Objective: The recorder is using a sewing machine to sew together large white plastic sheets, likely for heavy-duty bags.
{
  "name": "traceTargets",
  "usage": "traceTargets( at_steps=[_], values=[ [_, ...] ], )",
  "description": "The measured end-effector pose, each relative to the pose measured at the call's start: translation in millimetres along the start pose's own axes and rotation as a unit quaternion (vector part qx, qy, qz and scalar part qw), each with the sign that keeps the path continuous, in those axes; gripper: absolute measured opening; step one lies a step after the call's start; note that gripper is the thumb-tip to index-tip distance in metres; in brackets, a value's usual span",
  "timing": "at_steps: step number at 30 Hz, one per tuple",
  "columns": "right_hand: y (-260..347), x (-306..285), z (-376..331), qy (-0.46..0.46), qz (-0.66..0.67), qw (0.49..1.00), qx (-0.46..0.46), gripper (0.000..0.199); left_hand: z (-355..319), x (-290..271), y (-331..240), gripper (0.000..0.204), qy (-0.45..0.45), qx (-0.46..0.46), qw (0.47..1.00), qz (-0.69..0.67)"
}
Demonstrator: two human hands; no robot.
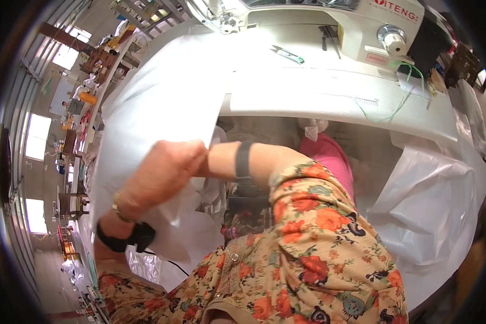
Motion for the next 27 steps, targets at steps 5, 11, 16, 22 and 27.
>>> traceTargets(
  at_steps=[5,11,16,22,27],
  values=[
    [-20.8,2.3,-86.3,0.144,-0.176,0.974,0.012,0.028,-40.7,74.6,14.0,0.010,-0.080,-0.009,0.997,0.012],
    [17.4,-134.3,-130.3,0.063,-0.200,0.978,0.010,0.021,-73.9,116.0,42.2,0.002,-0.248,-0.153,0.954,-0.066],
    [44.9,-220.4,-94.4,-0.135,-0.318,0.919,-0.191,0.010,-89.8,120.4,63.6,0.013,-0.320,-0.310,0.867,-0.222],
    [23.8,-223.2,-86.1,-0.079,-0.240,0.959,-0.130,0.010,-112.0,138.4,78.0,0.022,-0.265,-0.472,0.714,-0.445],
    [34.7,-220.8,-86.3,-0.070,-0.244,0.954,-0.162,0.014,-108.1,119.2,65.9,0.031,-0.347,-0.387,0.683,-0.513]
  ],
)
Point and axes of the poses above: each hand's wrist, its own z-axis towards the middle knuckle, its own x-axis out of the palm, y = z × x, the point moved 8 cm from there along z, towards the middle knuckle, and after that the axes turned 15 degrees about -y, right-handed, at the moved point
